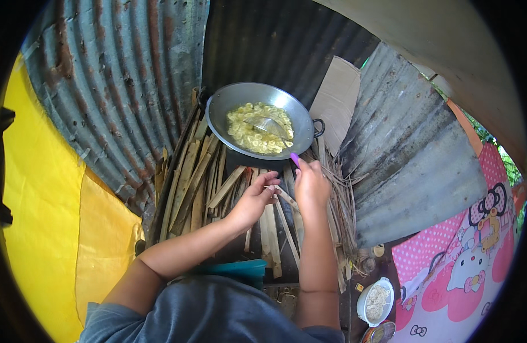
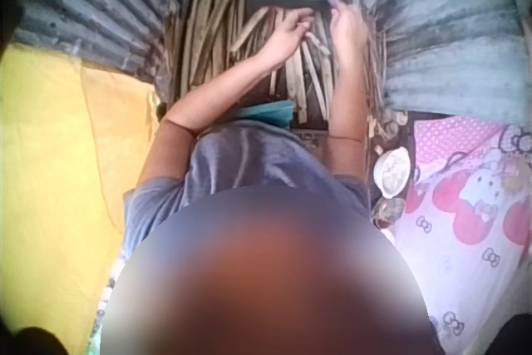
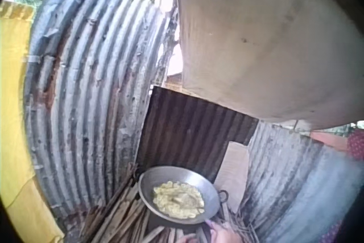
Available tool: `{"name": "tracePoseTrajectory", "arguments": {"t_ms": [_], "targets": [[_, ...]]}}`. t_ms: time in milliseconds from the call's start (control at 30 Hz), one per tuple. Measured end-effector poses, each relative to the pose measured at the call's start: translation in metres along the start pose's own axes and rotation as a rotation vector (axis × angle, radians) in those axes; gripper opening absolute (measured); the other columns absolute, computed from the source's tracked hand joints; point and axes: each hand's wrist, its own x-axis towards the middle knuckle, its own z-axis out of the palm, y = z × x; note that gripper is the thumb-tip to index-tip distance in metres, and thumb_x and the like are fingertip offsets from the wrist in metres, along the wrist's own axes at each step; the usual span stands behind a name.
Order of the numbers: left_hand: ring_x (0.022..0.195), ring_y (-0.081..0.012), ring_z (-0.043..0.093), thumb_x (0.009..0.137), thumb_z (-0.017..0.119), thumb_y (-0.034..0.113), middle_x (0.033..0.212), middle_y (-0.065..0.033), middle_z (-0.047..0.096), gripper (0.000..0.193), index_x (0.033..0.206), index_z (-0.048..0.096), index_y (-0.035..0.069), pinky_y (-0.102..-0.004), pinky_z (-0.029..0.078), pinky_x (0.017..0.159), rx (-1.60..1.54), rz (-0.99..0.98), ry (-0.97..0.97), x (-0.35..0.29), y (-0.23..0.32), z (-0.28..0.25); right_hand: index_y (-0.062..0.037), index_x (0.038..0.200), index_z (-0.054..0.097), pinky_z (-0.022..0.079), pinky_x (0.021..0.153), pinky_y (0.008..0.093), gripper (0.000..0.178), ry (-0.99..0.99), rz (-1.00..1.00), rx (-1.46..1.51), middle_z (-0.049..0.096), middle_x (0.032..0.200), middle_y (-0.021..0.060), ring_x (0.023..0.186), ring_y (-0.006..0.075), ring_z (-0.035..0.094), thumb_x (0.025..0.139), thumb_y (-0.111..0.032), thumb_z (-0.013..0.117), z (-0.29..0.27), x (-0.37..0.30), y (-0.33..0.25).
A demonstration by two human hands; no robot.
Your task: The person stirs sliced vegetables in a wok over a wood fire using a purple-handled skimmer. They occasionally adjust the burning wood sticks beneath the wok to maintain the flame.
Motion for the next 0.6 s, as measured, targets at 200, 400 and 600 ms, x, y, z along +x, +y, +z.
{"name": "tracePoseTrajectory", "arguments": {"t_ms": [200, 400, 600], "targets": [[0.103, -0.0148, 0.051, 0.097, 0.04, 0.009, 0.122, -0.009, 0.049, 0.037, 0.134, 0.037, 0.004, -0.0296, 0.044, 0.089, 0.08, -0.017, 0.052, -0.005, 0.002, -0.006, -0.0102, 0.113, 0.063, 0.049, 0.074, 0.0425, 0.027, 0.072, 0.097, 0.068, 0.06, 0.096, 0.0155, 0.086, 0.0347, 0.061, 0.087, -0.016, 0.056, 0.036, 0.028, 0.029], [0.105, -0.0155, 0.051, 0.097, 0.04, 0.009, 0.123, -0.0088, 0.05, 0.037, 0.134, 0.037, 0.005, -0.0296, 0.044, 0.09, 0.078, -0.011, 0.048, -0.004, 0.003, -0.007, -0.0045, 0.113, 0.06, 0.048, 0.077, 0.0448, 0.028, 0.062, 0.149, 0.12, 0.06, 0.099, 0.02, 0.089, 0.0374, 0.06, 0.089, -0.019, 0.055, 0.075, 0.038, 0.042], [0.106, -0.015, 0.05, 0.097, 0.04, 0.01, 0.123, -0.0085, 0.049, 0.037, 0.134, 0.037, 0.005, -0.0293, 0.043, 0.091, 0.086, -0.006, 0.1, -0.006, 0.01, -0.014, -0.0012, 0.113, 0.06, 0.048, 0.082, 0.0406, 0.03, 0.027, 0.183, 0.479, 0.065, 0.1, 0.0224, 0.092, 0.0376, 0.062, 0.089, -0.018, 0.056, 0.076, 0.055, 0.048]]}}
